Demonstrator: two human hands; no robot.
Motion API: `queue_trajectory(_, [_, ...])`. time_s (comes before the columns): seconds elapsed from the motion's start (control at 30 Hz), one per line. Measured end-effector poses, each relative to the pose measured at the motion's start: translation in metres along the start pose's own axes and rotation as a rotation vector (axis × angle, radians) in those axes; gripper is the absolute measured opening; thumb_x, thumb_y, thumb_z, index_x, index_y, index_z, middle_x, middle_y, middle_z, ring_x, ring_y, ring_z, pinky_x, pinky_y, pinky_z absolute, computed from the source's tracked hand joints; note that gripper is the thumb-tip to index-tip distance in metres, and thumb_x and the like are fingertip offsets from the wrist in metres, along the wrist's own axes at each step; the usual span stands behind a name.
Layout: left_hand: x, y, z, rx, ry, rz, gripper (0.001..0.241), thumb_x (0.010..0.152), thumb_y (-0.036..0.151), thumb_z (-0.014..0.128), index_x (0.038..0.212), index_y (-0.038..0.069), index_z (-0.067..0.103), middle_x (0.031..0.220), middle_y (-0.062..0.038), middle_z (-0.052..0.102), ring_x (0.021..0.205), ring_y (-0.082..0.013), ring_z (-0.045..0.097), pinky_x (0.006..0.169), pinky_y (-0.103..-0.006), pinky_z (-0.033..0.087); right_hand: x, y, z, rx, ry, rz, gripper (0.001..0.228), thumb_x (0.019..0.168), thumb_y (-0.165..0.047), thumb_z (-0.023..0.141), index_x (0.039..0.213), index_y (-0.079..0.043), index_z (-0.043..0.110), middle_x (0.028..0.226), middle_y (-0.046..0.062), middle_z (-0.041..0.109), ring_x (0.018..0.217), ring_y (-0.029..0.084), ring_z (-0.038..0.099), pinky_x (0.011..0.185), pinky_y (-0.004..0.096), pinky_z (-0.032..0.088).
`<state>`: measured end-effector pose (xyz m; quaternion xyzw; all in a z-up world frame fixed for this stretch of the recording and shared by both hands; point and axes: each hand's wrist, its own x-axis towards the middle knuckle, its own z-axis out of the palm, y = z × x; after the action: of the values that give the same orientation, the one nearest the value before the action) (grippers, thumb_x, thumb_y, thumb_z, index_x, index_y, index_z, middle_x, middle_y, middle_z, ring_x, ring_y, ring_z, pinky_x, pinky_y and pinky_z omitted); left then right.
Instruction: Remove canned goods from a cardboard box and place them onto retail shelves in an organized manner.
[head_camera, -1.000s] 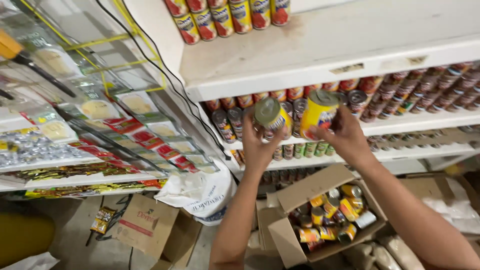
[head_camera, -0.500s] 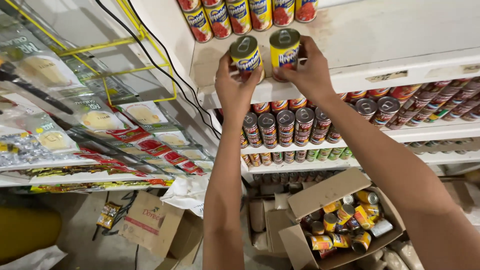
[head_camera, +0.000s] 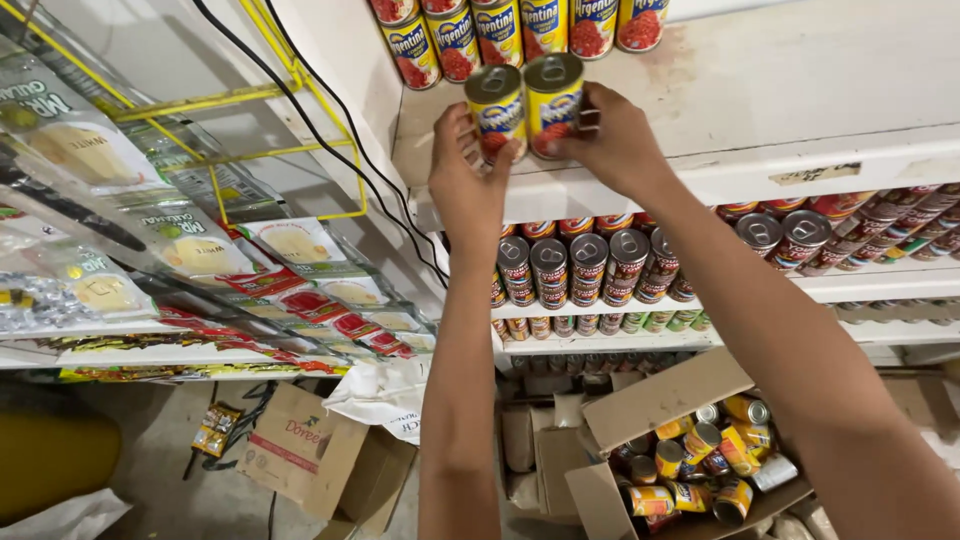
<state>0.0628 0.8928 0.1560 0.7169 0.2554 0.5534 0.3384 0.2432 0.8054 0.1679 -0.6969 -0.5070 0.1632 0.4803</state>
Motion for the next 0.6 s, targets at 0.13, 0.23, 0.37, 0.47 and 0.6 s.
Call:
queue_trajectory(0.13, [0.016, -0.013, -0.008, 0.142, 0.028, -0.098, 0.062, 0.082, 0.013, 0.087, 0.133, 0.006, 0.053, 0.124, -0.013, 0.071, 0.108, -0.0247, 0.075, 0.088, -0.0356, 0.061, 0.036, 0.024, 0.036, -0.114, 0.11, -0.14, 0.055, 0.078, -0.014, 0.09, 0.122, 0.003, 0.061, 0.113, 0.016, 0.073, 0.097, 0.026, 0.074, 0.086, 0.035, 0.061])
queue_trajectory(0.23, [0.03, -0.016, -0.013, 0.305, 0.038, -0.109, 0.058, 0.083, 0.012, 0.084, 0.13, 0.007, 0.051, 0.122, -0.013, 0.071, 0.109, -0.0285, 0.074, 0.089, -0.0394, 0.06, 0.055, 0.018, 0.058, -0.164, 0.183, -0.22, 0.062, 0.074, -0.015, 0.093, 0.123, 0.003, 0.059, 0.108, 0.018, 0.069, 0.093, 0.032, 0.072, 0.081, 0.04, 0.059])
queue_trajectory(0.37, [0.056, -0.038, -0.006, 0.64, 0.056, -0.202, 0.064, 0.085, 0.013, 0.082, 0.135, 0.009, 0.042, 0.128, -0.018, 0.064, 0.113, -0.0403, 0.064, 0.092, -0.0507, 0.052, 0.073, -0.01, 0.075, -0.153, 0.176, -0.032, 0.066, 0.07, -0.018, 0.095, 0.122, -0.004, 0.057, 0.1, 0.018, 0.071, 0.091, 0.036, 0.071, 0.079, 0.046, 0.055])
queue_trajectory(0.47, [0.062, -0.04, -0.003, 0.605, 0.113, -0.176, 0.078, 0.083, 0.01, 0.079, 0.146, 0.009, 0.034, 0.138, -0.022, 0.055, 0.119, -0.0414, 0.061, 0.097, -0.0496, 0.051, 0.092, 0.005, 0.092, -0.179, 0.243, -0.077, 0.066, 0.073, -0.011, 0.09, 0.126, -0.003, 0.052, 0.103, 0.02, 0.071, 0.096, 0.04, 0.069, 0.079, 0.048, 0.054])
queue_trajectory(0.6, [0.06, -0.064, 0.004, 0.652, 0.213, -0.017, 0.085, 0.079, 0.011, 0.079, 0.149, 0.007, 0.03, 0.144, -0.025, 0.048, 0.129, -0.0437, 0.056, 0.104, -0.049, 0.048, 0.123, 0.048, 0.113, -0.146, 0.294, -0.247, 0.058, 0.082, -0.007, 0.087, 0.126, -0.002, 0.05, 0.11, 0.021, 0.072, 0.101, 0.04, 0.07, 0.082, 0.046, 0.057])
